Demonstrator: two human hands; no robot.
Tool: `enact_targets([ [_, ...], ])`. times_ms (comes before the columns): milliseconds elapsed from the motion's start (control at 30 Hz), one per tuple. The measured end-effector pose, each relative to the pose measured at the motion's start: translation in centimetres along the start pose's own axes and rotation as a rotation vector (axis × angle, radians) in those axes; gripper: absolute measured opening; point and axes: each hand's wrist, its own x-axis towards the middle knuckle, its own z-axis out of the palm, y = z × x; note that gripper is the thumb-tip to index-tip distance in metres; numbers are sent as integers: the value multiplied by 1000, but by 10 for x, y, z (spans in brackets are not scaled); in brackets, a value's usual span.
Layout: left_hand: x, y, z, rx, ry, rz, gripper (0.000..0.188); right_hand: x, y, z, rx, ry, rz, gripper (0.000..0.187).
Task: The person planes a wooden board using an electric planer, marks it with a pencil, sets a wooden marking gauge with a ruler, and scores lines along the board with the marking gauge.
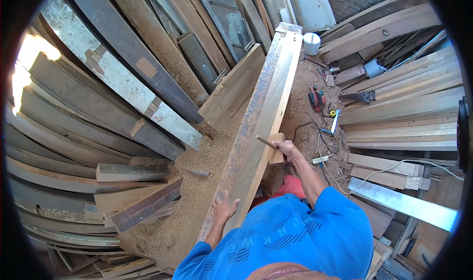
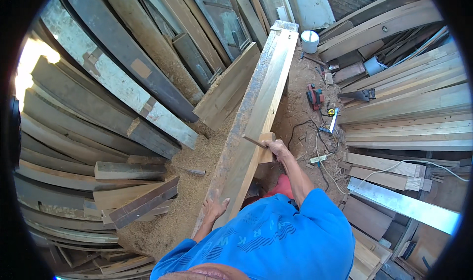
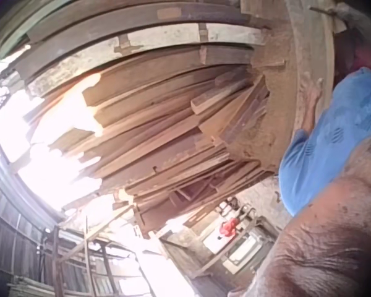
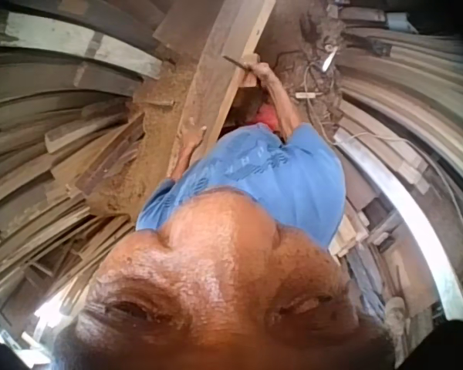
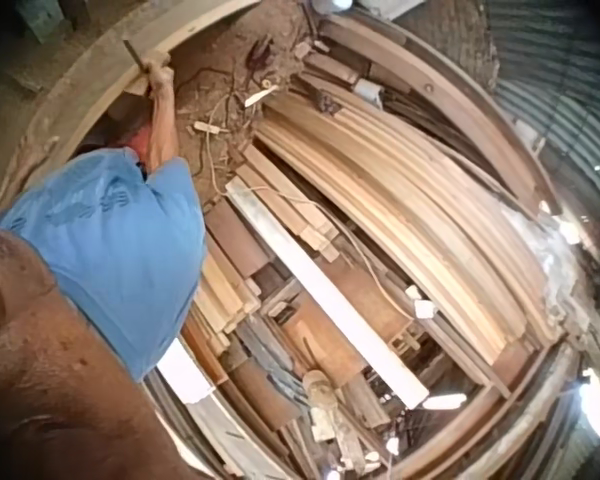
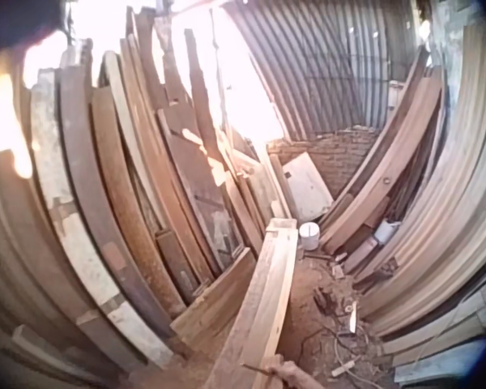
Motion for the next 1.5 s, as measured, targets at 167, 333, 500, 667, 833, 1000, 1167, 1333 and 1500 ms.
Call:
enact_targets([
  [167, 18, 38, 34, -3, 26, 213, 103, -15, 3, -9, 82, -14, -34, 39],
  [333, 39, 64, 57, 47, 243, 359, 104, -32, 9, -44, 377, -34, -78, 47],
  [500, 75, 105, 44, 146, 346, 606, 98, -34, 33, -102, 585, -75, -161, 32],
  [667, 112, 152, 26, 239, 331, 772, 98, -36, 31, -118, 730, -172, -171, 32],
  [833, 152, 234, 2, 216, 308, 769, 94, 27, 7, -171, 644, -13, -143, 31],
  [1000, 196, 296, -18, 213, 368, 672, 97, 87, -63, -201, 683, 147, -125, 36],
  [1167, 229, 358, -35, 176, 386, 547, 101, 129, -123, -233, 734, 267, -173, 43],
  [1333, 263, 418, -68, 147, 393, 491, 107, 164, -186, -234, 381, 485, -260, 48],
  [1500, 272, 435, -106, 249, 238, 398, 116, 175, -243, -201, 93, 637, -306, 43],
])
